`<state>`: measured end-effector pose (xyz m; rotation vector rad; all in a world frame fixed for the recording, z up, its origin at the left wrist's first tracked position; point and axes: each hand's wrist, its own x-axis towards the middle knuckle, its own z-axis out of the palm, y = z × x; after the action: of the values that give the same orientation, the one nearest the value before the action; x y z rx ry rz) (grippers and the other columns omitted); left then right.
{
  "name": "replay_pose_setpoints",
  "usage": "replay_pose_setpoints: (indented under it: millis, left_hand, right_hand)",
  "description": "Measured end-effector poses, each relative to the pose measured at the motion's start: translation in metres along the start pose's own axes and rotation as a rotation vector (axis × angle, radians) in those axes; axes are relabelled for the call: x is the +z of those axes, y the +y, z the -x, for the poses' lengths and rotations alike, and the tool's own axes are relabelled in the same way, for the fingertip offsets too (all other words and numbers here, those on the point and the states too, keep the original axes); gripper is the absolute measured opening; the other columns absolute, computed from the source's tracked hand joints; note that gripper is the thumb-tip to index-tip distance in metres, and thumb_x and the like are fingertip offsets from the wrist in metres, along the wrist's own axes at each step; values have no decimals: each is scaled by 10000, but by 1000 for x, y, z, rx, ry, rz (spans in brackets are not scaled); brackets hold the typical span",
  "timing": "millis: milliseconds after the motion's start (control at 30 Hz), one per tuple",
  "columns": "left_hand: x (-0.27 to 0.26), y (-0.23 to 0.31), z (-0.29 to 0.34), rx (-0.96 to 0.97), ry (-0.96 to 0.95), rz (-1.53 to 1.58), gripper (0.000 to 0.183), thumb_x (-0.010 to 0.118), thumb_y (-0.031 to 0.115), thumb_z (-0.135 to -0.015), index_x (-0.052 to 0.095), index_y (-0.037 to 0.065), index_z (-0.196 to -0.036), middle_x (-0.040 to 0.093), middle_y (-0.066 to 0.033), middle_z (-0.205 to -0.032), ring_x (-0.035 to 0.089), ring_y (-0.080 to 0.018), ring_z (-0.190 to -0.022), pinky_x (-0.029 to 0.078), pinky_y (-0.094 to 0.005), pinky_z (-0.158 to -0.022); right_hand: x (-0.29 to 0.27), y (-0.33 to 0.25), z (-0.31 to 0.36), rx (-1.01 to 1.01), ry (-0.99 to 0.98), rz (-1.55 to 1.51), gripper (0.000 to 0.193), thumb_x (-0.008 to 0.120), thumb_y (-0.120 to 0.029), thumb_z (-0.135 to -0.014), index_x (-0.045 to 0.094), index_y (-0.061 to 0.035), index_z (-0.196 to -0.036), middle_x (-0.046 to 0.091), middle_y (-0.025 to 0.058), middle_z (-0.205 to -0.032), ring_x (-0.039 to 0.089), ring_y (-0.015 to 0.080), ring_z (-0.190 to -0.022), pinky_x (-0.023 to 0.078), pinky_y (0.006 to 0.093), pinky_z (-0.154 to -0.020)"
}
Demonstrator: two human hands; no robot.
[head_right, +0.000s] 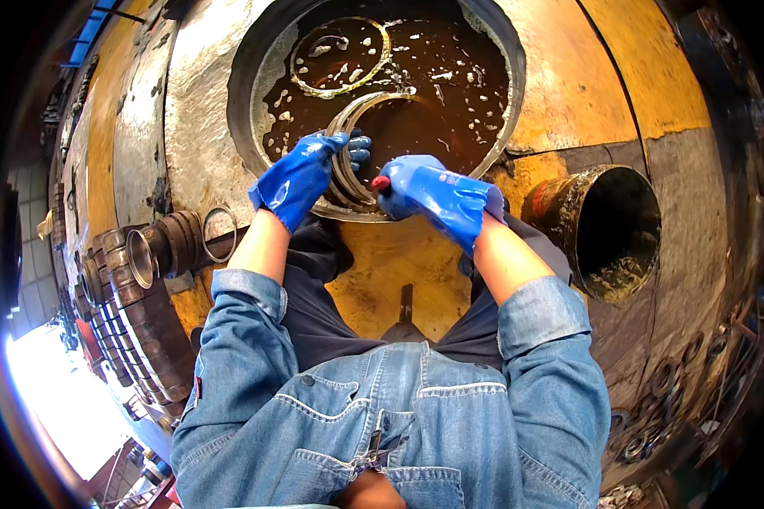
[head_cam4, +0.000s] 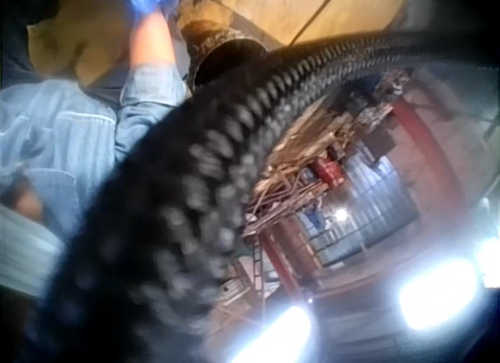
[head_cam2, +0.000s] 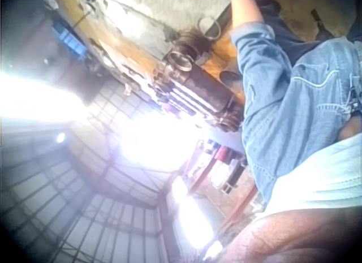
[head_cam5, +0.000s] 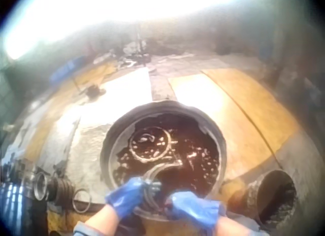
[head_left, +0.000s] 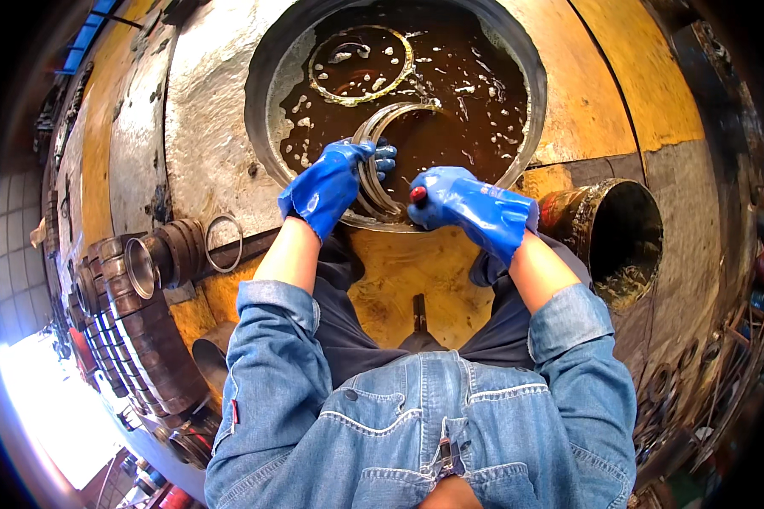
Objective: The person cleans metal rings in a bucket of liquid using a brush, rotating the rings and scrubbing their surfaces.
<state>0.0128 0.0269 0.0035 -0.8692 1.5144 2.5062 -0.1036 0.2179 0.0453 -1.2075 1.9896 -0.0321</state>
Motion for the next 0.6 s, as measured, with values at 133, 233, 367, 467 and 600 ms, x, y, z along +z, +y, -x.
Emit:
replay_pose_setpoints:
  millis: [133, 233, 367, 467, 600]
  left_hand:
    - [7, 1, -2, 35, -8, -14, 459, 617, 207, -1058, 570, -98, -1398, 711, -230, -1277, 725, -293, -1098, 585, -407, -987]
    - [6, 2, -5, 35, -22, -10, 471, 603, 239, -1066, 572, -92, -1398, 712, -233, -1280, 726, -299, -1092, 582, -408, -980]
    - [-15, -10, -12, -3, -18, 75, 519, 558, 329, -1084, 573, -85, -1398, 720, -227, -1267, 729, -315, -1080, 585, -399, -949]
    - [-7, -8, -28, -128, -17, 120, 610, 485, 502, -1088, 595, 1, -1419, 733, -194, -1260, 732, -328, -1065, 591, -431, -907]
    - [-15, -14, -59, -278, 51, 486, 521, 476, 509, -1101, 633, 118, -1408, 740, -160, -1225, 735, -354, -1032, 591, -513, -926]
  right_hand:
    - [-7, 20, -6, 145, -55, -28, 330, 669, -356, -808, 791, -118, -1001, 767, 173, -1056, 728, 386, -1005, 593, 471, -856]
    - [-15, 46, -12, 288, 35, -3, 366, 716, -378, -811, 790, -93, -1028, 767, 165, -1125, 729, 363, -1068, 595, 441, -907]
    - [-43, 49, 0, 191, 516, -567, 382, 744, -414, -871, 789, -72, -1034, 778, 94, -934, 718, 195, -877, 567, 355, -821]
    - [-44, 31, -8, 122, 646, -909, 390, 763, -401, -857, 754, -20, -943, 753, 90, -813, 671, 168, -738, 545, 336, -761]
    - [-20, 1, -40, -90, 620, -968, 319, 691, -372, -918, 764, -63, -939, 765, 116, -844, 717, 219, -775, 570, 356, -781]
